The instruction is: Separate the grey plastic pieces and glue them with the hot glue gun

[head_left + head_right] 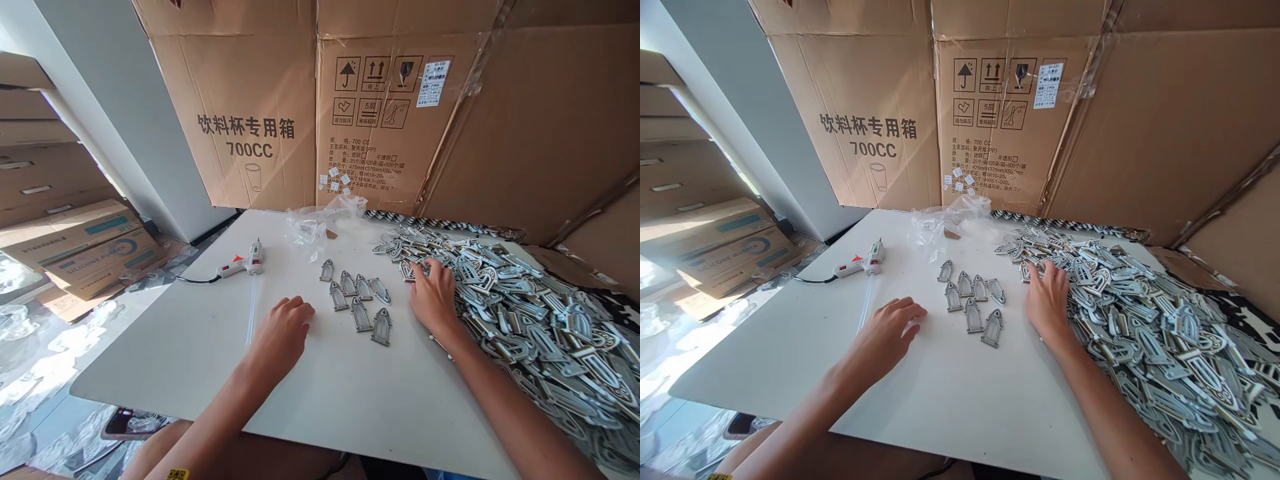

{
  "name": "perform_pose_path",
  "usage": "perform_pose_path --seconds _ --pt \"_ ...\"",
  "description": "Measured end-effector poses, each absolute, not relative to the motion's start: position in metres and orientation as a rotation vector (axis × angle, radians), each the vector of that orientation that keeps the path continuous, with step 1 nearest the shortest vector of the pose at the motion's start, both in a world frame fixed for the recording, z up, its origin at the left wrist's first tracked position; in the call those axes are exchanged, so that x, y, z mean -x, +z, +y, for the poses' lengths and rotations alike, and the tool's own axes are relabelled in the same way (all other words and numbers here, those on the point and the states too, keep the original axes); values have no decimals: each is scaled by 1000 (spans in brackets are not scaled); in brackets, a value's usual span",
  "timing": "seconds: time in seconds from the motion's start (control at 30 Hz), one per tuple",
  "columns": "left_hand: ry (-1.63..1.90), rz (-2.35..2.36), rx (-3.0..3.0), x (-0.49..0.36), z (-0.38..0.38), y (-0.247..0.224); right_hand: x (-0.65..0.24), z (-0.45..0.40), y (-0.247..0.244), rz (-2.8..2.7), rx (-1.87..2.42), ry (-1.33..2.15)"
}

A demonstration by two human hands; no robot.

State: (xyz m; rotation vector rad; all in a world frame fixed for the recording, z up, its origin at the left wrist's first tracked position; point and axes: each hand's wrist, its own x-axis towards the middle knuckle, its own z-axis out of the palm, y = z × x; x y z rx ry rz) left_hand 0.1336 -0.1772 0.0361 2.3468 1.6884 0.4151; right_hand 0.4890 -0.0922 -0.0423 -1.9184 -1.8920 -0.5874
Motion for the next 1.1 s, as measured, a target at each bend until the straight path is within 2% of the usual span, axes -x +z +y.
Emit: perform_pose_path --seconds 0.5,0.73,0.93,1.1 --pt "235 1768 -2520 -140 -179 38 -485 -95 -33 -1777 2003 -536" --pt "310 1799 -2507 -137 -175 33 -486 -96 -23 -1628 1983 -562" --pt "708 1655 -2096 -141 -175 40 -492 -94 -12 -1487 1603 -625" --pt "792 1372 -1500 -147 -177 49 -484 -97 -8 -1462 1360 -422"
